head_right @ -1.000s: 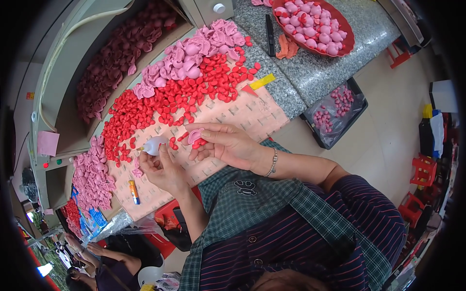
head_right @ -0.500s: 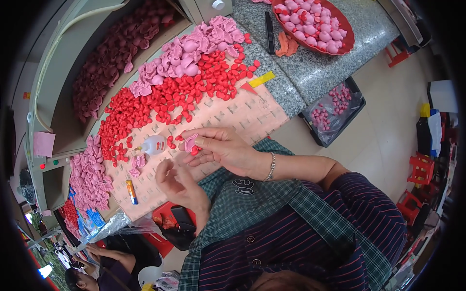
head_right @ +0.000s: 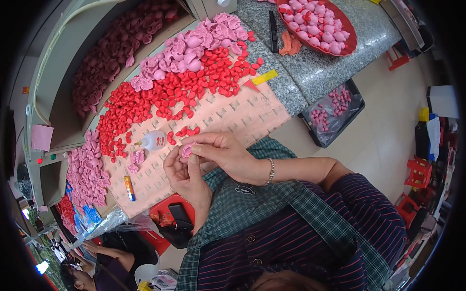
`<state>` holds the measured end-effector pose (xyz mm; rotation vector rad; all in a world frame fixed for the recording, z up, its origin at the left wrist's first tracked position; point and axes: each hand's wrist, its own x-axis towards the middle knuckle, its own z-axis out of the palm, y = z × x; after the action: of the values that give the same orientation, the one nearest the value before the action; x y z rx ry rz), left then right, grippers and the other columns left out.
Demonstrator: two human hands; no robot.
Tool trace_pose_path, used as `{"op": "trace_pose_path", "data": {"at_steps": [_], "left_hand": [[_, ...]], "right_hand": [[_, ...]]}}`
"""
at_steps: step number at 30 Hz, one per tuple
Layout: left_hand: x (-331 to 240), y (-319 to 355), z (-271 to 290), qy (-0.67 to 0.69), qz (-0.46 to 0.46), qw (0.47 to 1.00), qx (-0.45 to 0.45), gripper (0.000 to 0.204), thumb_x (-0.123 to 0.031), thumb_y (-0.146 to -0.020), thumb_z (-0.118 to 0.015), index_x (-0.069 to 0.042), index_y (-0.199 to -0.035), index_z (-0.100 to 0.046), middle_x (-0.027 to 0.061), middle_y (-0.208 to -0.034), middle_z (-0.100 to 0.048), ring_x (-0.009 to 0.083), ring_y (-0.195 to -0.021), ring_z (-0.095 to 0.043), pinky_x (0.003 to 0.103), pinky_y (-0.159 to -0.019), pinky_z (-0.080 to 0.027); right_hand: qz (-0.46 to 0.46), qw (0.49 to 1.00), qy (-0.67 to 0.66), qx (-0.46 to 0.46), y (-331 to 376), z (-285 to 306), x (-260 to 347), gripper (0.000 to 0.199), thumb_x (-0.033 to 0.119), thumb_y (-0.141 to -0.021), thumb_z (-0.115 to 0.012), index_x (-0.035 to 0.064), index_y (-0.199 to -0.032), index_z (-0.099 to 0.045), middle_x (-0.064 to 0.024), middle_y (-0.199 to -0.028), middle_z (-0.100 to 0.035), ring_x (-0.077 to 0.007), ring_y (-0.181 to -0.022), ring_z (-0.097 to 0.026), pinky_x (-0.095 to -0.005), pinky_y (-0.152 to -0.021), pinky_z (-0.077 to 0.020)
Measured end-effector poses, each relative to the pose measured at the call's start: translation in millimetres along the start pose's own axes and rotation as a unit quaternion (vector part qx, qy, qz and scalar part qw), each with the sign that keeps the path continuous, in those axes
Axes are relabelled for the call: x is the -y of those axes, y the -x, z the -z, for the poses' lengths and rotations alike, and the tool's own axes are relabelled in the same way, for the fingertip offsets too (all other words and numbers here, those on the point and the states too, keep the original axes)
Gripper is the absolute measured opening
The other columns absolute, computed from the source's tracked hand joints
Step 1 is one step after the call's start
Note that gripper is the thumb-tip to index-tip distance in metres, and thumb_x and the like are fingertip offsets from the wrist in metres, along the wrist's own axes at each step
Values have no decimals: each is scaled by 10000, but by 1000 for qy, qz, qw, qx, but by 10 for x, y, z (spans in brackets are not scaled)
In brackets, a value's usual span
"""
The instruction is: Applying glue to small pink components and joining them as part of a factory assembly line.
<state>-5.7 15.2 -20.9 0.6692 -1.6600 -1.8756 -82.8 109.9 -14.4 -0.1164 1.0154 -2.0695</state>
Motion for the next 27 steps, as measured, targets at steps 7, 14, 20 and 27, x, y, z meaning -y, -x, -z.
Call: {"op": "trace_pose_path", "data": {"at_steps": [7, 14, 20, 27], "left_hand": [[-45, -54, 11, 43, 15, 999, -17, 386, -16, -917, -674, 43, -1246, -482, 139, -1103, -644, 145, -972, -639, 252, -866, -512], [-117, -107, 91, 85, 54, 995, 17, 331, -8, -917, -668, 41, -1208, -520, 132, -1093, -645, 144, -971, -637, 256, -882, -514], [-127, -92, 108, 80, 70, 994, 7, 308, -18, -927, -659, 40, -1202, -533, 128, -1088, -647, 142, -965, -640, 253, -855, -530], [-114, -78, 111, 10, 23, 1000, -1, 318, -32, -926, -667, 46, -1207, -539, 134, -1087, -649, 153, -969, -643, 258, -863, -533]], "right_hand": [[-5, 1000, -7, 24, -30, -25, 41, 311, 114, -1005, -558, 9, -1294, -607, -74, -1135, -677, -123, -1059, -638, -260, -919, -532], [-14, 994, -1, 107, -166, 199, 6, 378, 124, -1014, -541, 17, -1377, -538, -116, -1303, -608, -174, -1175, -604, -319, -987, -518], [-62, 992, -73, 85, -134, 135, 11, 352, 128, -1013, -544, 20, -1347, -556, -114, -1269, -618, -188, -1133, -630, -343, -948, -551], [-68, 991, -75, 93, -143, 137, -21, 341, 142, -1020, -536, 21, -1338, -551, -99, -1227, -625, -193, -1119, -636, -352, -918, -565]]}}
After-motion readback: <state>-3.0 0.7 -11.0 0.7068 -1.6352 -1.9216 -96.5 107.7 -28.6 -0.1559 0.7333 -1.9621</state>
